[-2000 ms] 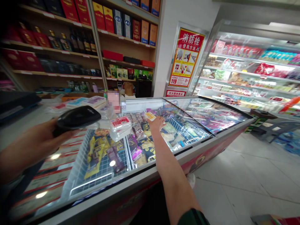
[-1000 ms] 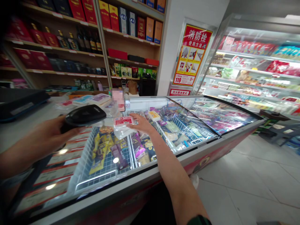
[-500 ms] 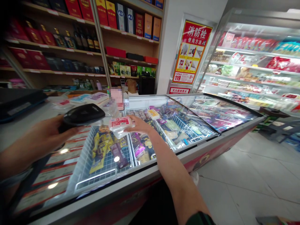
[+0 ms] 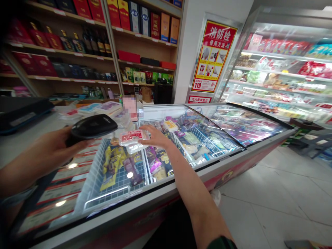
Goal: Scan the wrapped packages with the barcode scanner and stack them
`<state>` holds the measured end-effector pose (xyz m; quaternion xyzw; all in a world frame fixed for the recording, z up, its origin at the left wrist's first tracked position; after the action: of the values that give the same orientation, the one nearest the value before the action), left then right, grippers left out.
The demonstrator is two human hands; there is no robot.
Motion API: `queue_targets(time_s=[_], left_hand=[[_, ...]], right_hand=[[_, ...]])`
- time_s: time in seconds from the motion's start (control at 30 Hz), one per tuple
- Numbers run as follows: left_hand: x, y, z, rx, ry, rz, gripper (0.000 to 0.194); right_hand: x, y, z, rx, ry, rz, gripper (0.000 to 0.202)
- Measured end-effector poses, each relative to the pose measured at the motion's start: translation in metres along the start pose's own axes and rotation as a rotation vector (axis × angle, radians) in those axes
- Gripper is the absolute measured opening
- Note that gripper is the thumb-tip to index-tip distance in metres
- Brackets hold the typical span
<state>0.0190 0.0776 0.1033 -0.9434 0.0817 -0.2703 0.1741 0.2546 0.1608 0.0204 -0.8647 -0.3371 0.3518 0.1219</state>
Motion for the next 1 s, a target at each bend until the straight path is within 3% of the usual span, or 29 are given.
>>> queue_targets(time_s=[0.23, 0.33, 0.5, 0.6, 0.73, 0.83, 1.0], left_hand=[[0.001, 0.0, 0.001, 0.011, 0.008, 0.002, 0.057], [0.0, 0.0, 0.002, 0.013, 0.029, 0.025, 0.055], [0.0, 0.004, 0.006, 0.025, 0.088, 0.063, 0.049], [0.012, 0.01, 0.006, 0.06, 0.191, 0.112, 0.052], [0.028, 0.018, 0.01, 0.072, 0.335, 0.199, 0.047], [0.03, 0.021, 0.017, 0.046, 0.342, 0.217, 0.046], [0.027, 0.023, 0.024, 0.026, 0.261, 0.22, 0.051]], right_hand=[[-0.002, 0.003, -0.008, 0.026, 0.004, -0.007, 0.059], [-0.003, 0.004, -0.019, 0.094, 0.011, -0.015, 0.058], [-0.01, 0.009, -0.052, 0.438, 0.18, -0.075, 0.065], [-0.017, 0.018, -0.069, 0.646, 0.356, -0.053, 0.064], [-0.031, 0.029, -0.081, 0.82, 0.518, -0.026, 0.059], [-0.036, 0.033, -0.084, 0.829, 0.539, 0.057, 0.057], [-0.035, 0.033, -0.082, 0.7, 0.464, 0.188, 0.06]])
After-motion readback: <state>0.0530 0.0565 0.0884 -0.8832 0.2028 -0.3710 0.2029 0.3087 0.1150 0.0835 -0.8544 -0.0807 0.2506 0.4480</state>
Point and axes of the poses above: each hand's wrist, its own y-axis away from the middle knuckle, its own z-axis out of the palm, x = y × z, the point moved 9 cm from there along -y, towards the middle knuckle, and after that the axes turned 4 degrees about x, right-handed, at the moved point
